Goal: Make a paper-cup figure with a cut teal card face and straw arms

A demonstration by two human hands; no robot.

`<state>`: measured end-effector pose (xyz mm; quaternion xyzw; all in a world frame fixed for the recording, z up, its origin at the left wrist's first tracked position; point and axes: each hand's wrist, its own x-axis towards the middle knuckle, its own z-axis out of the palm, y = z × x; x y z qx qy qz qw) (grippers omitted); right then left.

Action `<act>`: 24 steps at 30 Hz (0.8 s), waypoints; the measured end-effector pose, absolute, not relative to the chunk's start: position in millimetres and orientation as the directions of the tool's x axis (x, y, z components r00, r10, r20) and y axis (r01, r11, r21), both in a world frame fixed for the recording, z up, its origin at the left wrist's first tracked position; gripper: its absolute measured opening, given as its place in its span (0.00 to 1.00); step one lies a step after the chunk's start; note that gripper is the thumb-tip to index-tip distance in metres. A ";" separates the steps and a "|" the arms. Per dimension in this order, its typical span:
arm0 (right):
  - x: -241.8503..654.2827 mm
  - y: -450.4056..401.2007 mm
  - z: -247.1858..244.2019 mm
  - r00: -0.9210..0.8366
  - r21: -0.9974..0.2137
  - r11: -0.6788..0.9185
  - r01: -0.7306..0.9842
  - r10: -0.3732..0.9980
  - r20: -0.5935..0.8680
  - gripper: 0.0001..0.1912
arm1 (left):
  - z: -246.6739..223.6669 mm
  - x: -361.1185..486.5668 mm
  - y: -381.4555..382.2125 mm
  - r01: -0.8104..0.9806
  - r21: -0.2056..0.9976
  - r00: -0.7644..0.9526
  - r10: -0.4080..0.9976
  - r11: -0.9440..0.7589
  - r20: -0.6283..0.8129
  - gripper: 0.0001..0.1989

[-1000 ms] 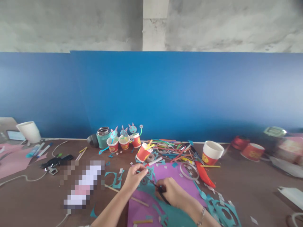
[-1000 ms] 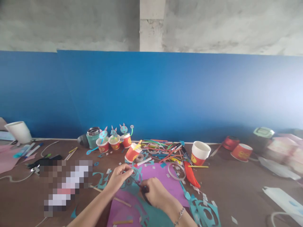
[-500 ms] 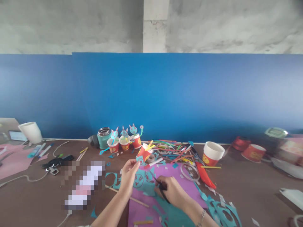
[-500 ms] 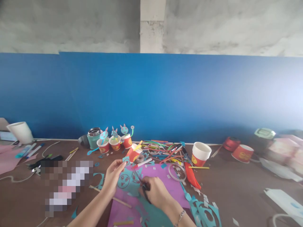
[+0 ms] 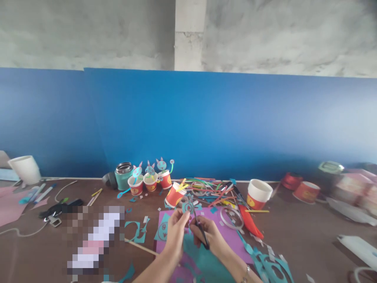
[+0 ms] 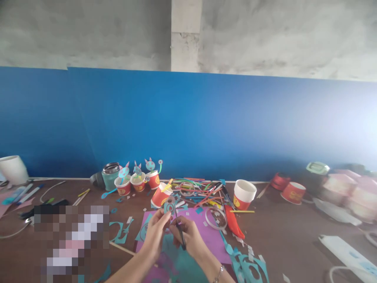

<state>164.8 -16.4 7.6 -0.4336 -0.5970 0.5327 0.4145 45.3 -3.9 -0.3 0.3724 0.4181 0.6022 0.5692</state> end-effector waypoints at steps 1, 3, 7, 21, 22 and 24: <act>165.2 -16.7 8.2 -0.292 -0.996 0.054 0.073 0.956 0.030 0.21 | -1.6 44.2 -4.2 -0.390 0.921 -0.067 0.997 -0.003 -0.025 0.18; 165.3 -17.8 8.7 -0.318 -0.996 0.042 0.078 0.948 0.015 0.21 | -3.5 41.0 -4.0 -0.418 0.909 -0.071 0.997 -0.008 -0.024 0.17; 163.8 -19.2 6.1 -0.335 -0.995 0.030 0.091 0.942 -0.003 0.21 | -4.1 37.2 -2.4 -0.430 0.903 -0.111 0.993 -0.001 -0.051 0.16; 161.3 -19.0 4.6 -0.286 -0.991 0.036 0.127 0.958 -0.002 0.22 | 2.0 37.0 -1.7 -0.474 0.876 -0.039 0.992 0.086 -0.119 0.15; 160.9 -18.9 4.6 -0.285 -0.992 0.038 0.123 0.959 0.001 0.22 | 2.2 37.1 -2.0 -0.477 0.874 -0.036 0.992 0.089 -0.120 0.15; 160.2 -18.7 4.8 -0.282 -0.992 0.042 0.116 0.959 0.007 0.22 | 2.4 37.2 -2.2 -0.482 0.872 -0.030 0.993 0.089 -0.118 0.14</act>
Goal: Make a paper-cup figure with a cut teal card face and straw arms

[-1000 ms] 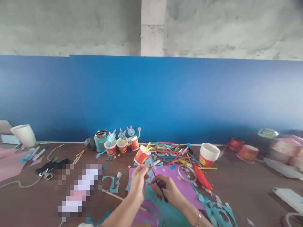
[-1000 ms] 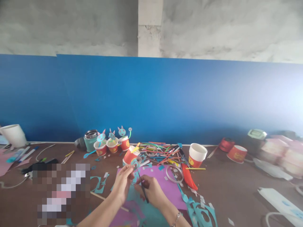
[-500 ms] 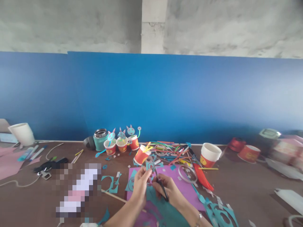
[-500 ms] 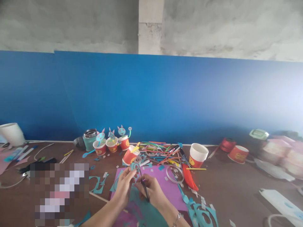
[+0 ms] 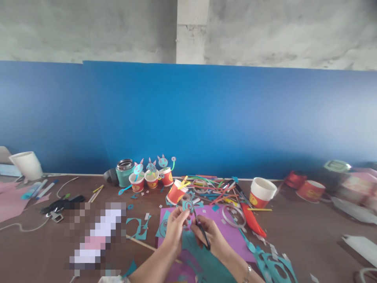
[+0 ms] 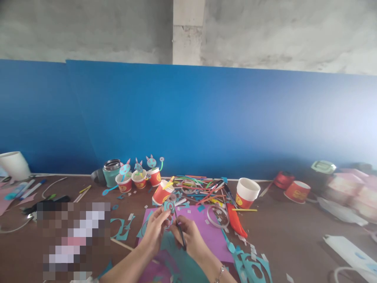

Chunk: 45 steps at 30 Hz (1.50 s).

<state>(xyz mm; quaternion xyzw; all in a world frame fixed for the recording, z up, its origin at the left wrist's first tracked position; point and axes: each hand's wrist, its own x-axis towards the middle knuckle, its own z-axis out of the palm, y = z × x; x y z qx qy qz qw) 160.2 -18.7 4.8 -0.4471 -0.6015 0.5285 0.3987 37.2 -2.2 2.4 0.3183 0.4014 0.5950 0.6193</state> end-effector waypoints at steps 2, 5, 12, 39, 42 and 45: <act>159.8 -18.6 4.6 -0.276 -0.992 0.042 0.115 0.961 0.009 0.22 | 2.5 37.1 -2.1 -0.484 0.871 -0.028 0.993 0.084 -0.111 0.14; 159.6 -18.3 3.1 -0.264 -0.993 0.041 0.113 0.964 0.010 0.22 | 1.8 36.8 -1.2 -0.488 0.869 -0.021 0.994 0.080 -0.103 0.15; 161.8 -18.7 -0.3 -0.301 -1.000 0.014 0.010 0.954 0.010 0.22 | -4.3 35.9 3.2 -0.465 0.885 0.039 0.999 0.036 -0.020 0.17; 161.1 -18.4 3.3 -0.284 -0.996 0.058 0.063 0.958 0.038 0.23 | -5.7 34.6 4.9 -0.452 0.891 0.025 0.999 0.047 -0.040 0.17; 161.3 -17.9 1.7 -0.278 -0.996 0.062 0.069 0.960 0.040 0.22 | -7.1 34.7 4.0 -0.458 0.888 0.034 0.999 0.046 -0.034 0.17; 160.4 -18.4 2.0 -0.273 -0.996 0.059 0.074 0.961 0.037 0.22 | -7.5 35.4 3.0 -0.445 0.894 0.044 0.998 0.050 -0.034 0.17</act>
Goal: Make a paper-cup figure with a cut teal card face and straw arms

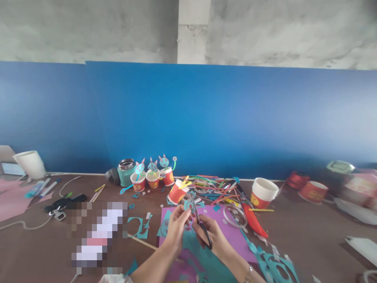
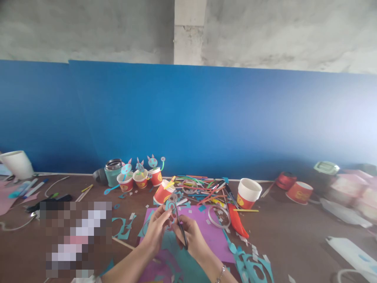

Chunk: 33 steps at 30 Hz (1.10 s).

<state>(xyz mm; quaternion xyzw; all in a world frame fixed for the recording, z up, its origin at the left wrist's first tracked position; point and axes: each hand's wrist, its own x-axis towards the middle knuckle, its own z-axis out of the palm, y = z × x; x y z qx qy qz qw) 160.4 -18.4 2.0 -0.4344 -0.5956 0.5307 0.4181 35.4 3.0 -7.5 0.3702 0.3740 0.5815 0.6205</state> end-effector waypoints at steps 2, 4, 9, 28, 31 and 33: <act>159.5 -19.0 3.4 -0.272 -0.996 0.048 0.080 0.962 0.025 0.22 | -6.3 36.1 2.0 -0.402 0.914 0.050 0.998 0.047 -0.029 0.17; 159.0 -19.4 4.6 -0.279 -0.996 0.037 0.084 0.960 0.012 0.22 | -3.6 36.9 0.7 -0.354 0.935 0.041 0.999 0.030 -0.017 0.18; 161.0 -19.2 4.2 -0.304 -0.998 0.041 0.048 0.952 0.025 0.21 | 4.8 35.9 -1.0 -0.318 0.947 0.042 0.997 -0.048 0.065 0.19; 162.7 -20.8 11.2 -0.309 -0.994 0.018 0.110 0.951 -0.017 0.20 | 7.9 27.6 4.4 -0.320 0.945 0.092 0.990 -0.072 0.107 0.17; 162.5 -20.2 12.0 -0.308 -0.993 0.013 0.116 0.951 -0.024 0.20 | 12.4 28.2 2.8 -0.311 0.948 0.070 0.993 -0.066 0.092 0.18; 162.5 -20.1 12.0 -0.312 -0.993 0.015 0.118 0.950 -0.023 0.20 | 13.3 28.6 2.8 -0.311 0.948 0.055 0.995 -0.067 0.089 0.20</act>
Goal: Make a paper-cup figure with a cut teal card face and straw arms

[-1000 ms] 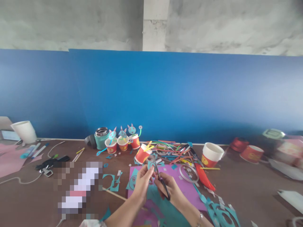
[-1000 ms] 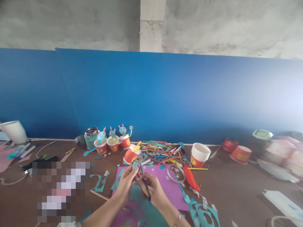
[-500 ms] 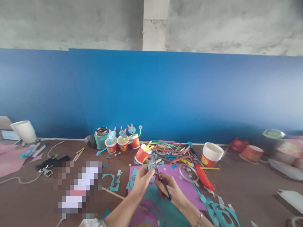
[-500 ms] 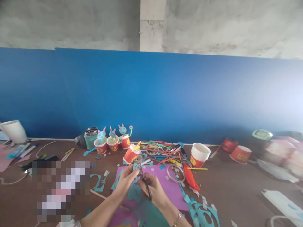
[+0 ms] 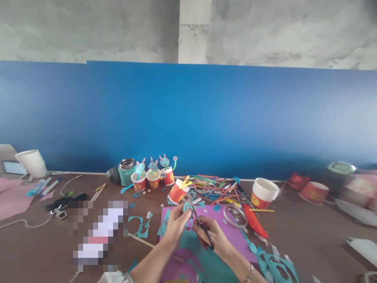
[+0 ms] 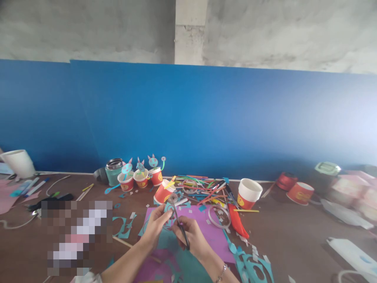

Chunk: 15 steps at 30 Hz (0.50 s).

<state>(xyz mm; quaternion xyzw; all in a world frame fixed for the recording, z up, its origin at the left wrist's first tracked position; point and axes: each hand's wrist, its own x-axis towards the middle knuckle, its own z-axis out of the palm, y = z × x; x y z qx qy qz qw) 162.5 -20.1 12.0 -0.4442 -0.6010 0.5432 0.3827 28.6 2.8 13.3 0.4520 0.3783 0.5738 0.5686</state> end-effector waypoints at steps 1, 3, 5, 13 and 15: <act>162.5 -20.0 11.8 -0.311 -0.993 0.017 0.119 0.950 -0.021 0.20 | 12.9 28.7 3.1 -0.307 0.949 0.048 0.995 -0.069 0.088 0.20; 162.8 -20.0 11.0 -0.307 -0.993 0.020 0.118 0.951 -0.018 0.20 | 10.7 28.9 3.7 -0.287 0.955 0.030 0.995 -0.080 0.092 0.20; 163.3 -19.6 9.4 -0.300 -0.992 0.023 0.120 0.954 -0.014 0.19 | 7.9 28.8 4.1 -0.260 0.961 0.010 0.995 -0.094 0.100 0.20; 164.3 -17.8 3.0 -0.336 -0.997 -0.001 0.073 0.942 -0.026 0.18 | 9.5 28.9 0.0 -0.255 0.962 0.040 0.993 -0.097 0.111 0.20; 163.6 -18.6 4.6 -0.327 -0.998 0.004 0.065 0.945 -0.017 0.19 | 10.8 29.1 -0.6 -0.265 0.958 0.044 0.992 -0.106 0.122 0.20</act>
